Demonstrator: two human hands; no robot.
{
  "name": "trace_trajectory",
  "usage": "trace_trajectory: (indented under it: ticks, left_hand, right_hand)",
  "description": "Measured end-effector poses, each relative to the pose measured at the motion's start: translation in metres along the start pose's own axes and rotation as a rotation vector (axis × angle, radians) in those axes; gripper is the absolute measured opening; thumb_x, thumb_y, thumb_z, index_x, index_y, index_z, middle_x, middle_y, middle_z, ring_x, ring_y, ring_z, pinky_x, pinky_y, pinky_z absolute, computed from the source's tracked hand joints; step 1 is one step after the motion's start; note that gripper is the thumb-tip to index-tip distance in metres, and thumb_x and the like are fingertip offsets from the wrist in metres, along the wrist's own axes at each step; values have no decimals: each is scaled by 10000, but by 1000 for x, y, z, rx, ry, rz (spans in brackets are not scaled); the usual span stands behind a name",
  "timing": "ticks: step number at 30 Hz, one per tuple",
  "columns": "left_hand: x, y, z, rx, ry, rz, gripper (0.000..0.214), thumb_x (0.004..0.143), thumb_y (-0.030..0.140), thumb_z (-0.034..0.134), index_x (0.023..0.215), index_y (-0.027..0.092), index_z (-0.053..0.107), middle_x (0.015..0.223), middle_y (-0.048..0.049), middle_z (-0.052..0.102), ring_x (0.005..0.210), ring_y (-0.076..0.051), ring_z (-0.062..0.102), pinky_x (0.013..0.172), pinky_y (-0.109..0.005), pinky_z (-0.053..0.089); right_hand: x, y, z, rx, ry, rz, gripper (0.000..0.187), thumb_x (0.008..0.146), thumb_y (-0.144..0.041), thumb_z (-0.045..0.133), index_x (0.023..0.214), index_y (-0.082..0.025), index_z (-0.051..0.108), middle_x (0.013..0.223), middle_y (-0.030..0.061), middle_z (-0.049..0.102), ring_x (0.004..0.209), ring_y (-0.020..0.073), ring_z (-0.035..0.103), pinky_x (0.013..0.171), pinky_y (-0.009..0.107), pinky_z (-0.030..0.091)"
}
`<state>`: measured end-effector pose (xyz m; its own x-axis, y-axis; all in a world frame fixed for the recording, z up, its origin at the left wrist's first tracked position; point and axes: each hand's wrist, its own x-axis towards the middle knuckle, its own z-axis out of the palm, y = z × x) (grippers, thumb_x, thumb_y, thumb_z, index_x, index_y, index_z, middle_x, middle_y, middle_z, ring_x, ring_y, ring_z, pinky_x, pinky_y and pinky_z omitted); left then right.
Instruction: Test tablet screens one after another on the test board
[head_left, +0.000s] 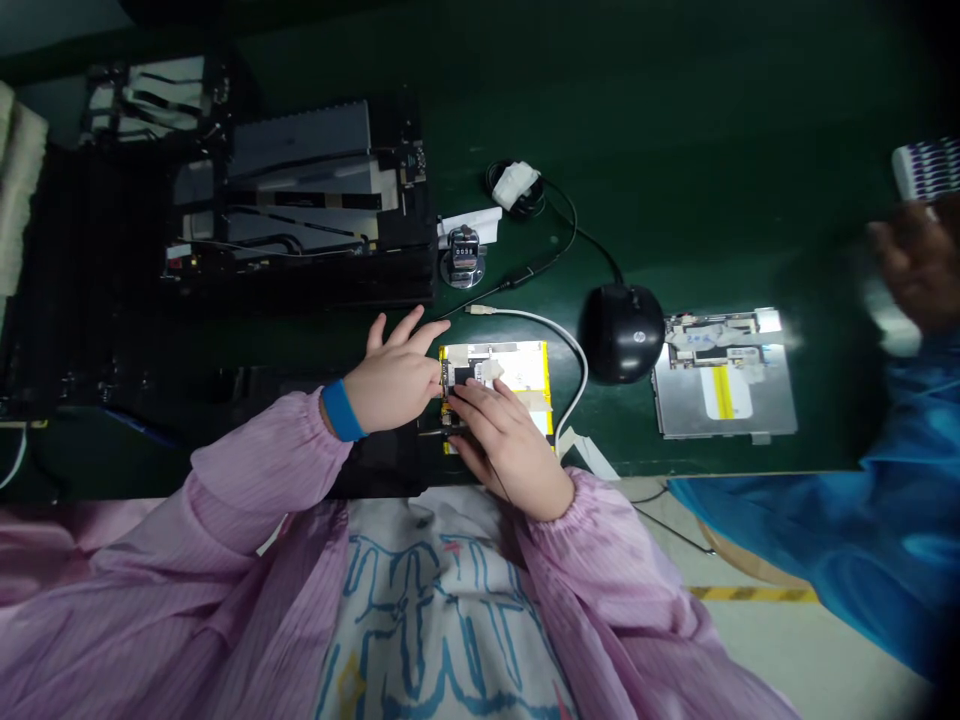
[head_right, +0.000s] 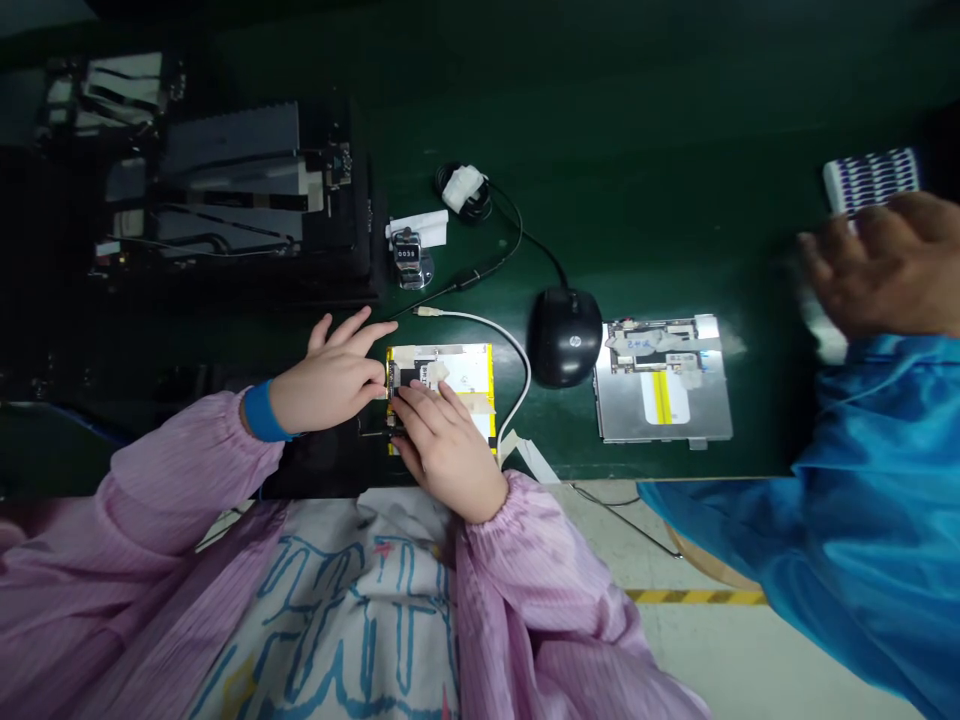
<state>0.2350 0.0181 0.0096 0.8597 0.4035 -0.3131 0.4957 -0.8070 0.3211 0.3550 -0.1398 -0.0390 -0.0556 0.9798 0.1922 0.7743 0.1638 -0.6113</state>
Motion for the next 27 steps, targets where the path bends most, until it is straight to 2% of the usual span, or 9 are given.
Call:
trace_trajectory:
  ticks: [5, 16, 27]
  left_hand:
    - [0, 3, 2, 17, 24, 5, 190, 790, 163, 552, 643, 163, 672, 1473, -49, 400, 1403, -366, 217, 1098, -664, 31]
    - [0, 8, -1, 41, -12, -6, 214, 807, 160, 530, 669, 169, 694, 1499, -66, 366, 1406, -362, 218, 1077, -686, 68]
    - [0, 7, 1, 30, 20, 9, 196, 802, 144, 551, 657, 171, 680, 1490, -83, 382, 1406, -347, 235, 1070, -688, 92]
  right_hand:
    - [0, 0, 0, 17, -4, 10, 407, 922, -246, 474, 1309, -119, 499, 1297, 147, 556, 1301, 269, 434, 1124, 501, 310]
    - [-1, 1, 3, -7, 14, -14, 420, 928, -258, 474, 1317, -101, 466, 1295, 152, 553, 1294, 270, 441, 1117, 515, 330]
    - [1, 1, 2, -6, 11, -11, 431, 908, -255, 512, 1298, -76, 476, 1298, 165, 544, 1289, 273, 441, 1110, 497, 357]
